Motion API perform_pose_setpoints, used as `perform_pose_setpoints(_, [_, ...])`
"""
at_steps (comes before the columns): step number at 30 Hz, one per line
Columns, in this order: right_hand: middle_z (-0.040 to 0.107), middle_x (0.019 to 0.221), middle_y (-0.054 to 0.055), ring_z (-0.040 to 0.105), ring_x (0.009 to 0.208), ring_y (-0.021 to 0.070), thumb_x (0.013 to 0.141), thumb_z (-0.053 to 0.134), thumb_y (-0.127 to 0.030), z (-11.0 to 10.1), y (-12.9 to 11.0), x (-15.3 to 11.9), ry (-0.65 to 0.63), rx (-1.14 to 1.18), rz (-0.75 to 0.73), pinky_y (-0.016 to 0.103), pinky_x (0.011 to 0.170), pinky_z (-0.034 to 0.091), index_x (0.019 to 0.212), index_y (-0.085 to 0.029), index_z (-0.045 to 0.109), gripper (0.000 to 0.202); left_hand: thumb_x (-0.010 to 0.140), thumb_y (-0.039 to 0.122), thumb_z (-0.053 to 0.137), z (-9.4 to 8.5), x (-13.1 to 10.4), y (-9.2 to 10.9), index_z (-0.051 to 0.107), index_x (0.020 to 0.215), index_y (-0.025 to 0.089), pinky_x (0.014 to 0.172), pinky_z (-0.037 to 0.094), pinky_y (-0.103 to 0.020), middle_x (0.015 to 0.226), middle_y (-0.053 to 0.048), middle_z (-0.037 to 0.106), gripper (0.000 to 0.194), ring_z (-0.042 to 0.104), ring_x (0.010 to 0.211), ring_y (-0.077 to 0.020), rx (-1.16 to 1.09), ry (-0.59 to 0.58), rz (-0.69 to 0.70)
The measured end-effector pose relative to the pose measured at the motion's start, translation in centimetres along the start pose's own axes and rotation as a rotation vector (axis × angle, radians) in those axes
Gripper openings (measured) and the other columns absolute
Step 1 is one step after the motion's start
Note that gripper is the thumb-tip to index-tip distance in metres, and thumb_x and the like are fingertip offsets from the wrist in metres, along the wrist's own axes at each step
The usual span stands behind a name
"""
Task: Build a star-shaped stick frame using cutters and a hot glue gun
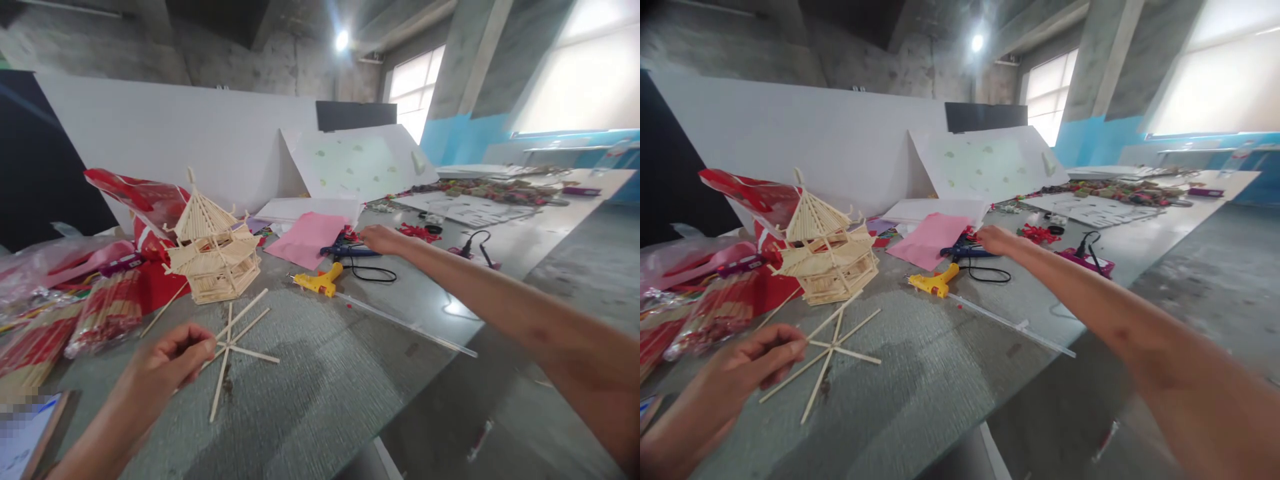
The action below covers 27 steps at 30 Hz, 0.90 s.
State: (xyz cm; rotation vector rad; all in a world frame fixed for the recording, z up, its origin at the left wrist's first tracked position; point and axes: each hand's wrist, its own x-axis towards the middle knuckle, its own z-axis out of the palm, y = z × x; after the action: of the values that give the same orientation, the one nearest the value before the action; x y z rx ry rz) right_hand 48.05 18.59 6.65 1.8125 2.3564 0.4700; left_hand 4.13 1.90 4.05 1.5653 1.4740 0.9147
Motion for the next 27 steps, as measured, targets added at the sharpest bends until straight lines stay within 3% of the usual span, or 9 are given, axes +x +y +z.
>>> perform_pose_setpoints(4, [0.054,0.115,0.008,0.055,0.099,0.0187,0.089,0.051,-0.033,0.6,-1.2,3.5,-0.036,-0.026,-0.082,0.04,0.084,0.047,0.115,-0.015,0.053,0.031,0.065,0.047,0.062,0.1,-0.5,0.1,0.061,0.073,0.018,0.044,0.027,-0.018,0.052,0.005,0.048,0.029,0.037,0.047,-0.0091,-0.029,0.052,-0.027])
perform_pose_setpoints(12, [0.054,0.114,0.009,0.056,0.097,0.0187,0.089,0.052,-0.033,0.9,-2.3,8.5,-0.149,-0.158,-0.13,0.039,0.081,0.049,0.115,-0.014,0.052,0.033,0.06,0.047,0.064,-0.6,-0.5,-0.2,0.061,0.066,0.02,0.043,0.031,-0.02,0.049,0.005,0.047,0.028,0.039,0.044,-0.0099,-0.037,0.075,-0.095])
perform_pose_setpoints(16, [0.056,0.111,0.009,0.056,0.098,0.019,0.089,0.052,-0.031,0.6,-2.0,8.7,-0.118,-0.196,-0.209,0.039,0.084,0.047,0.111,-0.013,0.055,0.029,0.062,0.048,0.064,-1.7,-0.4,-0.3,0.061,0.067,0.021,0.044,0.03,-0.02,0.047,0.006,0.045,0.028,0.038,0.045,-0.0099,-0.04,0.097,-0.106])
perform_pose_setpoints(20, [0.062,0.101,0.013,0.054,0.102,0.0208,0.083,0.052,-0.009,-1.1,-1.0,8.1,-0.035,-0.194,-0.246,0.034,0.088,0.038,0.094,-0.01,0.063,0.016,0.063,0.047,0.064,-2.3,-0.4,-0.3,0.061,0.068,0.021,0.046,0.032,-0.019,0.049,0.005,0.047,0.026,0.039,0.047,-0.0097,-0.057,0.118,-0.098])
perform_pose_setpoints(24, [0.064,0.1,0.016,0.055,0.1,0.0244,0.072,0.06,-0.01,-3.4,-0.3,6.8,0.06,-0.197,-0.142,0.033,0.082,0.036,0.091,-0.01,0.065,0.019,0.066,0.044,0.062,-2.0,-0.6,-0.2,0.061,0.067,0.02,0.046,0.031,-0.02,0.049,0.005,0.046,0.024,0.038,0.047,-0.0097,-0.057,0.111,-0.069])
perform_pose_setpoints(27, [0.063,0.104,0.019,0.055,0.101,0.0237,0.079,0.053,-0.022,-5.6,-0.5,5.9,0.138,-0.167,0.019,0.031,0.075,0.035,0.094,-0.005,0.064,0.026,0.068,0.04,0.062,-1.4,-0.7,0.1,0.06,0.067,0.019,0.045,0.028,-0.019,0.051,0.005,0.047,0.021,0.037,0.047,-0.0088,-0.083,0.123,-0.047])
